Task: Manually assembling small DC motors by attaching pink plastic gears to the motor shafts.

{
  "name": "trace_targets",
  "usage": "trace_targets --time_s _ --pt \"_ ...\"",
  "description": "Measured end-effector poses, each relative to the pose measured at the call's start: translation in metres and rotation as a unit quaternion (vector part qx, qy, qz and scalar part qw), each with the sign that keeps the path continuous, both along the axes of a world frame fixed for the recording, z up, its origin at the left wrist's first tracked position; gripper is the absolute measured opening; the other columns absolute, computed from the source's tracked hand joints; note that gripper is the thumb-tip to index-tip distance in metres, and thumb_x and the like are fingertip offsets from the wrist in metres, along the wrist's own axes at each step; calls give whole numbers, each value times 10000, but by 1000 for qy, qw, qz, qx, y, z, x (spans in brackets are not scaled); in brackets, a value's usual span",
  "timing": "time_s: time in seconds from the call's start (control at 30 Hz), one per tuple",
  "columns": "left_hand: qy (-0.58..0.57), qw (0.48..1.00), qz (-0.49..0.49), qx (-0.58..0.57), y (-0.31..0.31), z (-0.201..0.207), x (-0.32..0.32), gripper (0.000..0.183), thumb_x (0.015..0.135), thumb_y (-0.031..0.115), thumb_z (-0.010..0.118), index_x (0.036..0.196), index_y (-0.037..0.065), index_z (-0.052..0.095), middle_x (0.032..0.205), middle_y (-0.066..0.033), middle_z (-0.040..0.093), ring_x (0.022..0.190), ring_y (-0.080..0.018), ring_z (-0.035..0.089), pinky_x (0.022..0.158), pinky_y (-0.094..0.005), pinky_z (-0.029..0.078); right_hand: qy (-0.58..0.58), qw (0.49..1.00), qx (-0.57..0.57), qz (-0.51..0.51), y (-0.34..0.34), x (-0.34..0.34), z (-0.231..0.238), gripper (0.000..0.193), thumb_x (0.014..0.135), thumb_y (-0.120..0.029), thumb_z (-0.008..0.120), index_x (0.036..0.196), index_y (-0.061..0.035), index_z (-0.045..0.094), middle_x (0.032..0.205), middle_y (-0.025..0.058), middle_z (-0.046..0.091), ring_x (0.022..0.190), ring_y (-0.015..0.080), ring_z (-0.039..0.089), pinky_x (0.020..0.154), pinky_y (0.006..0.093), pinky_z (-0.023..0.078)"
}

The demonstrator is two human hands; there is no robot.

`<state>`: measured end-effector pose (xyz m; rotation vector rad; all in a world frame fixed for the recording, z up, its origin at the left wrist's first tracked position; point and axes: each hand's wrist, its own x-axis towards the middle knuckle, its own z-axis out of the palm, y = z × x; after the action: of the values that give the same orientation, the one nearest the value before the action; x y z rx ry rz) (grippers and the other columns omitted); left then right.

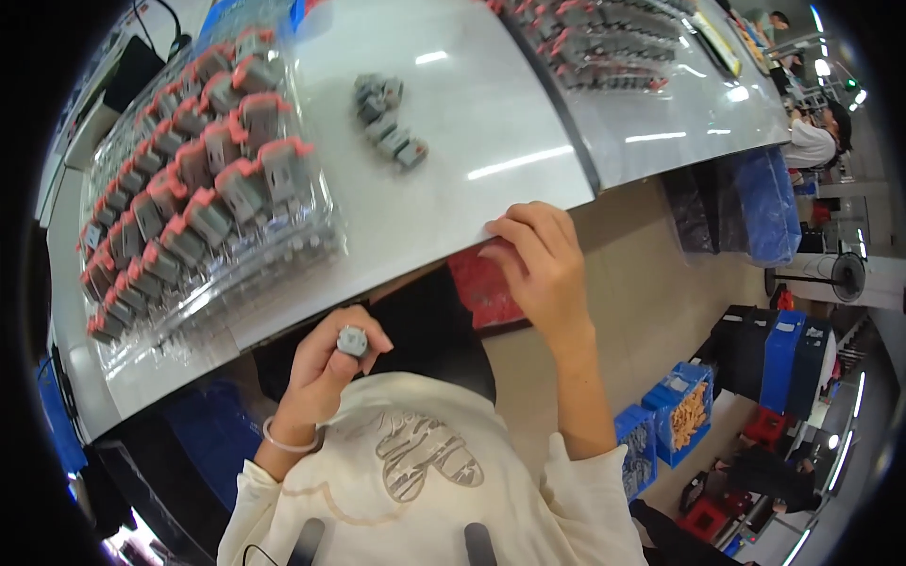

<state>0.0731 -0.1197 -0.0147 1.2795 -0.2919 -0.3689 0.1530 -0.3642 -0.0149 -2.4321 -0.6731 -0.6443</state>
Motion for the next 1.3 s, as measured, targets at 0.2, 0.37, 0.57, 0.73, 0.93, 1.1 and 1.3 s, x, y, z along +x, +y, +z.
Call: trace_targets --time_s 0.2,0.37,0.57,0.73,0.93,1.1,1.3 --pt "-55 997 23 46 -3 5 3 518 933 489 415 1046 5 561 893 -58 552 763 -172 506 697 -275 404 125 977 166 40 23 -15 23 189 647 100 690 805 2 655 830 98 611 771 194 581 686 299 466" --pt "-115 988 46 89 -2 0 -2 429 936 410 453 1039 4 547 845 -95 535 715 -217 519 654 -292 420 397 780 442 196 59 -39 49 231 659 144 693 866 41 677 840 107 621 791 148 594 695 237 465" --pt "-177 971 81 137 -4 -3 -1 337 928 329 492 983 -1 535 784 -119 514 650 -269 525 584 -328 421 422 767 427 226 67 -46 48 207 671 130 700 851 28 683 859 111 617 805 155 600 689 246 467" --pt "-196 962 95 166 -4 -3 -2 328 919 319 501 970 -3 536 763 -117 515 642 -279 532 576 -340 421 361 845 355 172 72 -54 48 211 671 81 735 855 -9 688 863 90 602 784 138 579 682 243 459" --pt "-178 967 90 158 -3 -2 1 312 913 304 514 963 -3 541 755 -116 515 634 -276 528 568 -339 418 178 942 202 200 71 -50 33 214 694 -90 768 879 -20 688 874 93 567 709 131 554 581 230 442" --pt "-195 968 89 129 -2 -5 0 312 918 305 506 973 1 547 743 -110 513 613 -263 519 544 -330 411 221 923 221 225 69 -42 34 276 654 -186 777 876 -39 699 831 74 584 695 137 543 565 232 417" --pt "-192 967 74 149 1 -3 1 295 905 287 524 984 4 545 728 -108 510 614 -268 520 544 -337 410 174 938 166 248 66 -38 37 277 650 -210 775 859 -43 703 790 72 588 680 151 532 562 242 403"
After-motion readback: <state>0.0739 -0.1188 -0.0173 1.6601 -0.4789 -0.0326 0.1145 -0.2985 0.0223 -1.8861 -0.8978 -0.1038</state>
